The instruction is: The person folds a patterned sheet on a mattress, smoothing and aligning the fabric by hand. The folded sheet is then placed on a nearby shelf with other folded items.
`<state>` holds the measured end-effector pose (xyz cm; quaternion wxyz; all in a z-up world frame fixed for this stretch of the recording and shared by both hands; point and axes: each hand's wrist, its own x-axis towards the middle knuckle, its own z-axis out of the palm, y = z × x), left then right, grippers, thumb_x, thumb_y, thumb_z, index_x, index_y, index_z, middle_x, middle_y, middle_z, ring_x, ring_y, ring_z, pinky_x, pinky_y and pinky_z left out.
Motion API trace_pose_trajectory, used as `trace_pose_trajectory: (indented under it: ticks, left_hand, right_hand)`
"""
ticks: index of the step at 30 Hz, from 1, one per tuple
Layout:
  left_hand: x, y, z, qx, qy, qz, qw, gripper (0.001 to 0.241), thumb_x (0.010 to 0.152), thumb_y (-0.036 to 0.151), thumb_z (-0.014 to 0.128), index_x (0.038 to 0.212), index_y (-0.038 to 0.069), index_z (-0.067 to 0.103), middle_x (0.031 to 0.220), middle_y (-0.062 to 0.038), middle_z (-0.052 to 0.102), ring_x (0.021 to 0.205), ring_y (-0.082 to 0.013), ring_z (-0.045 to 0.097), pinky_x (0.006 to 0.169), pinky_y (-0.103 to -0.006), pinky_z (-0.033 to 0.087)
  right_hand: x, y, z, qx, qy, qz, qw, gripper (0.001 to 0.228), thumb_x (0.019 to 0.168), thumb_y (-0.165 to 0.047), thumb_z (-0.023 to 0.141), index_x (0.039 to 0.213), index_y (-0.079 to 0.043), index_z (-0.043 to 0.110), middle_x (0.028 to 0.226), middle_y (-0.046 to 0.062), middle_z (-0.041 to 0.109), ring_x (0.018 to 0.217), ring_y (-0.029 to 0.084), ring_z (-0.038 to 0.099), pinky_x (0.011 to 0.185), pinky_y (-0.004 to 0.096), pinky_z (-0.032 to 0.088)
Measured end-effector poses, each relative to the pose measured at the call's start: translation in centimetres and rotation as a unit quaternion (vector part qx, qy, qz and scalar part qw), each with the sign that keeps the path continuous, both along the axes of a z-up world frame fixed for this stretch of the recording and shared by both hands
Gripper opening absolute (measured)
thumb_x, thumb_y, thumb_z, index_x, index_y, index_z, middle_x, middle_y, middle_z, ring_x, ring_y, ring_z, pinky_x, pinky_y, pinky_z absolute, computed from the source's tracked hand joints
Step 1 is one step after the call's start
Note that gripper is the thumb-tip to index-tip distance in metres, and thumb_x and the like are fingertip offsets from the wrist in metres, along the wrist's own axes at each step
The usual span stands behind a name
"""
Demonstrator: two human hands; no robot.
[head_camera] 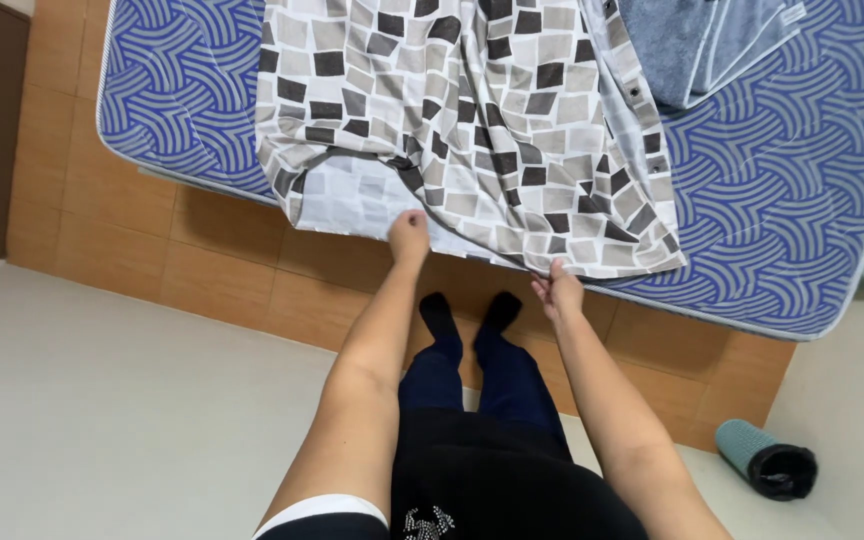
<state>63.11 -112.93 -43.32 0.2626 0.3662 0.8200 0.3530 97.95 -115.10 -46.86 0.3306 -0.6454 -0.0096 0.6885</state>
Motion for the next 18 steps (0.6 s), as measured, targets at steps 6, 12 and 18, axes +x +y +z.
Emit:
trace_pose_trajectory:
  ticks: [6,12,18]
  left_hand:
    - [-6.7,2.7,0.3,0.003,-0.005,0.097,0.995,0.02,0.092,0.024,0.064,0.094,0.008,0.077,0.089,-0.015,0.076,0.085,-0.0336,0.074,0.079,-0.0417,0.057]
    - [-10.7,1.8,5.5,-0.026,0.118,0.059,0.991,0.017,0.092,0.018,0.065,0.099,0.006,0.076,0.098,-0.015,0.072,0.092,-0.0347,0.068,0.083,-0.0443,0.054]
    - [-18.1,3.3,5.1,-0.036,0.324,-0.048,0.944,0.023,0.088,0.012,0.065,0.108,0.003,0.071,0.11,-0.018,0.067,0.104,-0.038,0.062,0.088,-0.0487,0.048]
  right_hand:
    - [1.3,3.4,0.3,0.06,-0.074,-0.091,0.991,0.038,0.101,-0.042,0.063,0.125,-0.012,0.059,0.102,0.007,0.072,0.084,0.022,0.072,0.068,0.033,0.052]
    - [-4.7,2.7,3.4,0.032,0.023,-0.116,0.992,0.047,0.093,-0.049,0.073,0.124,-0.015,0.062,0.105,-0.001,0.07,0.091,0.018,0.065,0.077,0.033,0.053]
    - [-8.5,2.9,0.3,0.043,-0.104,-0.141,0.984,0.03,0.095,-0.035,0.074,0.109,-0.011,0.065,0.093,-0.001,0.066,0.078,0.017,0.062,0.061,0.032,0.047]
